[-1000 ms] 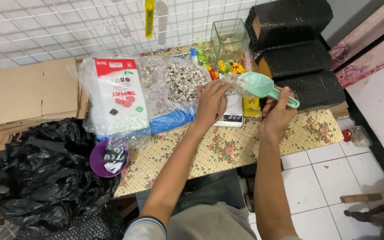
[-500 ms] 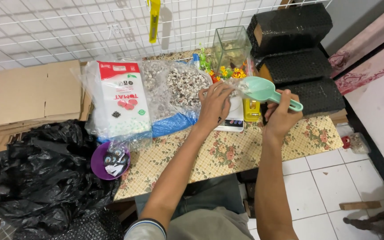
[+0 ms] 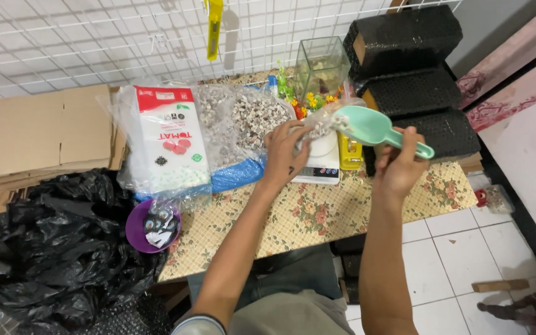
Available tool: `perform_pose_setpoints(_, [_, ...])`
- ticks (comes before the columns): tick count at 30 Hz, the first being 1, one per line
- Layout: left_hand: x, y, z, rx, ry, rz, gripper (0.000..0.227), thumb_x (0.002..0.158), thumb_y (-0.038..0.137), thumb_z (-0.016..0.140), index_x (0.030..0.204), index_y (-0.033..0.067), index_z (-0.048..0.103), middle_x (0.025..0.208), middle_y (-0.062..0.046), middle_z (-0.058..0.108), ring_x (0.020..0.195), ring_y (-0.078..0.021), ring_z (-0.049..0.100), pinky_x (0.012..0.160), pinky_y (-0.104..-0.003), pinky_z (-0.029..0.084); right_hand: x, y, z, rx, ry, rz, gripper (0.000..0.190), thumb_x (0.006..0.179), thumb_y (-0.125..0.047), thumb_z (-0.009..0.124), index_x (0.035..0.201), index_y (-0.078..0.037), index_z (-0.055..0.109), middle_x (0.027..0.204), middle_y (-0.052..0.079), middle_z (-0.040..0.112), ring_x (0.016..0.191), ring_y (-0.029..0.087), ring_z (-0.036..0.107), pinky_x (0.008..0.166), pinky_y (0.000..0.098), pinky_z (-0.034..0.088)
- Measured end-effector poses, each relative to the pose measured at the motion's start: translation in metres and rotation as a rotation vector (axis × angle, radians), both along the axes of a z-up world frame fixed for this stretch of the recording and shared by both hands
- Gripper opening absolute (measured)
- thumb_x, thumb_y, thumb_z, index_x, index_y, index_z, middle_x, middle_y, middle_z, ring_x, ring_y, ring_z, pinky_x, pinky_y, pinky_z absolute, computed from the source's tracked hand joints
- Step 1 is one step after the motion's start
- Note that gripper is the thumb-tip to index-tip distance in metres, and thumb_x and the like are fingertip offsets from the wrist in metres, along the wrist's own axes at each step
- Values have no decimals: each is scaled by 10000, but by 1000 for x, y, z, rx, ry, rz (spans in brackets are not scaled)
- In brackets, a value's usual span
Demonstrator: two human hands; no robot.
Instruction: Packaging fish food by scooping it from a large bag into smaller bags and weighing them on a scale.
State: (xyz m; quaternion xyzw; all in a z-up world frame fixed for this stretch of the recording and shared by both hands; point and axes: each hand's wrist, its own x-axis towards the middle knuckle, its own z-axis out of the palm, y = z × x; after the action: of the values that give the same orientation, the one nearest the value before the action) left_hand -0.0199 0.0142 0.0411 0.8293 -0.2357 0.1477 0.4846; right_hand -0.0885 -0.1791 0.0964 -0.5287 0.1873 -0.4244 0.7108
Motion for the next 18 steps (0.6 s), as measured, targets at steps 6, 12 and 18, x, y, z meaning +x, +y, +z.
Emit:
perform_pose_setpoints(6, [-2,58,18,-366,-71,172,318,992,-23,494,1215,138,654,1050,-47,591,1043,-283,634,918,-428,510,10,78,22,161,43,78,262,1014,-291,627,918,-62,712,530,66,532,331,98,478,307,182,344])
perform_pose_setpoints(12, [-10,82,5,-749,76,324,223,1082,152,465,1250,86,595,1060,-49,629,991,-159,644,945,-404,496,42,120,-14,-387,95,274,152,942,-39,669,1048,-62,775,656,197,656,442,212,632,342,310,485])
perform_pose_setpoints(18, [-5,79,-4,-699,123,328,212,1060,141,485,1165,69,654,983,-84,667,931,-204,681,893,-415,514,60,109,-47,-1018,-51,254,184,967,-213,797,1147,-177,794,875,67,698,729,300,708,709,382,551])
